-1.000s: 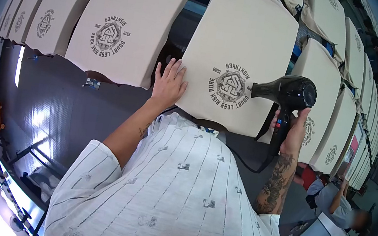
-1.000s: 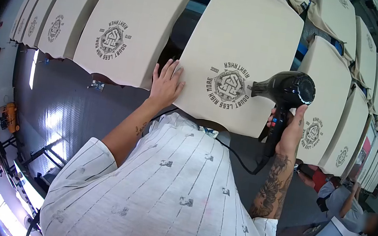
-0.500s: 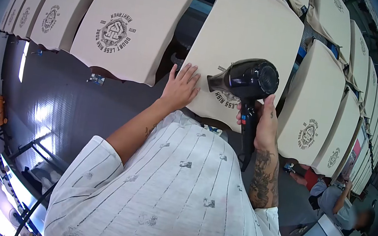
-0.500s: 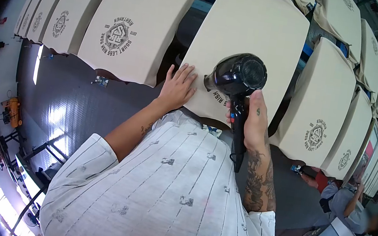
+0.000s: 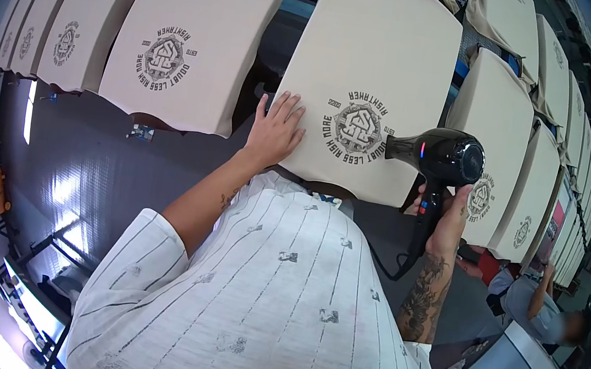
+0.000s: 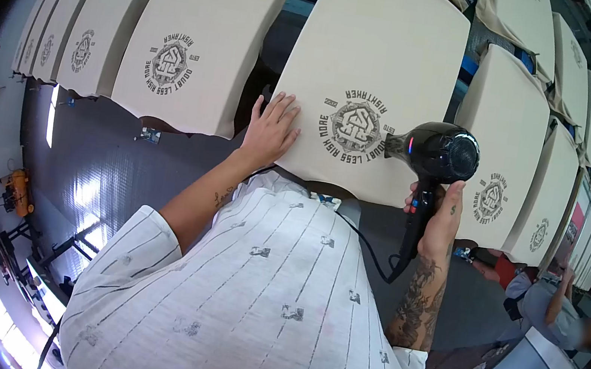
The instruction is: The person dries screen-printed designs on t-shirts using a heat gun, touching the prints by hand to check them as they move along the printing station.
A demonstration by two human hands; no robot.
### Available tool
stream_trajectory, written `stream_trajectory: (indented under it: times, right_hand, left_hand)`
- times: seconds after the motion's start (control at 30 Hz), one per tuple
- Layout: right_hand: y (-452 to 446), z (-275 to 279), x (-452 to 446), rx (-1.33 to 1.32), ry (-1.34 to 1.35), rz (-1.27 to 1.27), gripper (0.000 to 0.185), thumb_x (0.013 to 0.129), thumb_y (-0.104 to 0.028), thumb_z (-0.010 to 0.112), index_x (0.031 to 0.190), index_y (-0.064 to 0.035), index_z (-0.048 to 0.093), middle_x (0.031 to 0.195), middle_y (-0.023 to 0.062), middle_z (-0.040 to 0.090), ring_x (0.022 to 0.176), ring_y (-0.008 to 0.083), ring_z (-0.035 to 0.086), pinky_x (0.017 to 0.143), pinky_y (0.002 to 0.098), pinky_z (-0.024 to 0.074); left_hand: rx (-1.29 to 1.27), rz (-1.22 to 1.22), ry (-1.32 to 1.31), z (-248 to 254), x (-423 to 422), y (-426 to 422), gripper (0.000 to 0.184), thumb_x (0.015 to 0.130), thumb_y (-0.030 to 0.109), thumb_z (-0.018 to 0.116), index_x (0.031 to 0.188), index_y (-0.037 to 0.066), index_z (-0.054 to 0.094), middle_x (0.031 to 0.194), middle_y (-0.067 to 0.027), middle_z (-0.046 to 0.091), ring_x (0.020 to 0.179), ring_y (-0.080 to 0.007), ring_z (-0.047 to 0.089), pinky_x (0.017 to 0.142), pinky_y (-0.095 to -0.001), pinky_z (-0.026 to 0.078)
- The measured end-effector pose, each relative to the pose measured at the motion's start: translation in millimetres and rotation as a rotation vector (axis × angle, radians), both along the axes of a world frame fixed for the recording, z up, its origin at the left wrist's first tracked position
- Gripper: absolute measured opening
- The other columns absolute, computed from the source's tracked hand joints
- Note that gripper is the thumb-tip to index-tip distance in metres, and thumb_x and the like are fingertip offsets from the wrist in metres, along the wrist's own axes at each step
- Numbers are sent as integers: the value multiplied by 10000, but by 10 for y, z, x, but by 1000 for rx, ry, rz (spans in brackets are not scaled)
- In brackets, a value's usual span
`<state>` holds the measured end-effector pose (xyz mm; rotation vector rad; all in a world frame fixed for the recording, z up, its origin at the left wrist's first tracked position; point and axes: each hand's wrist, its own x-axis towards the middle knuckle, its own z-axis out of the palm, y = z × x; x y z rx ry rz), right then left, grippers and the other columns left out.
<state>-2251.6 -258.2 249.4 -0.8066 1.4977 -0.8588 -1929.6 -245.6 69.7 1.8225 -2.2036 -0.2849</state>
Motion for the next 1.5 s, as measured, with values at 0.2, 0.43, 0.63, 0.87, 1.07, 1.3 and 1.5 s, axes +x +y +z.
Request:
stream_trajectory:
  times: [0.2,0.43,0.63,0.87,1.07,1.3,1.5]
  right_hand:
    - [-33,36,325,2,-139,80,694,996,-624,298,1151,7,541,850,97,624,681,145,597,620,283,524]
    - [-328,-94,725,30,-135,236,758,968,-675,279,1246,-11,516,850,103,639,672,141,612,613,282,531]
    - [-758,-186,838,-43,-142,248,740,965,-668,316,1262,-16,500,825,118,642,649,147,612,595,279,530]
    - [-779,-105,353,-34,-53,111,744,961,-680,304,1226,-19,517,842,109,633,670,142,611,605,275,532]
    - [-462,-106,-120,-41,-147,68,730,972,-668,277,1294,-37,455,845,100,636,669,129,614,602,261,532]
    - [96,-178,-839,-45,-178,52,733,976,-664,266,1242,-25,508,847,100,646,670,130,619,611,265,532]
    - [534,-204,-1988,-55,-173,-76,716,991,-641,262,1182,-12,546,866,103,641,684,143,618,619,273,531]
  left_hand:
    - [-8,17,-17,-5,37,-58,449,938,333,531,1302,70,550,1454,-109,419,1411,-254,311,1150,-558,143]
    - [14,50,-31,-53,33,-19,459,931,332,547,1307,69,546,1454,-106,422,1410,-252,312,1152,-559,145]
    - [22,69,-62,-79,-28,-171,500,947,368,498,1354,77,508,1482,-114,377,1427,-260,282,1149,-581,148]
    - [38,93,-43,-146,-377,-514,568,935,381,518,1396,54,457,1517,-121,328,1435,-273,262,1138,-603,163]
    - [3,10,-54,-251,-1068,-829,607,950,422,484,1431,60,413,1553,-131,275,1454,-284,226,1116,-662,150]
    - [9,114,-120,-312,-1711,-921,743,947,549,427,1505,75,298,1584,-168,201,1471,-343,171,1112,-692,87]
    - [69,155,-207,-256,-1742,-940,776,927,593,451,1512,113,280,1589,-160,189,1480,-334,136,1109,-696,58]
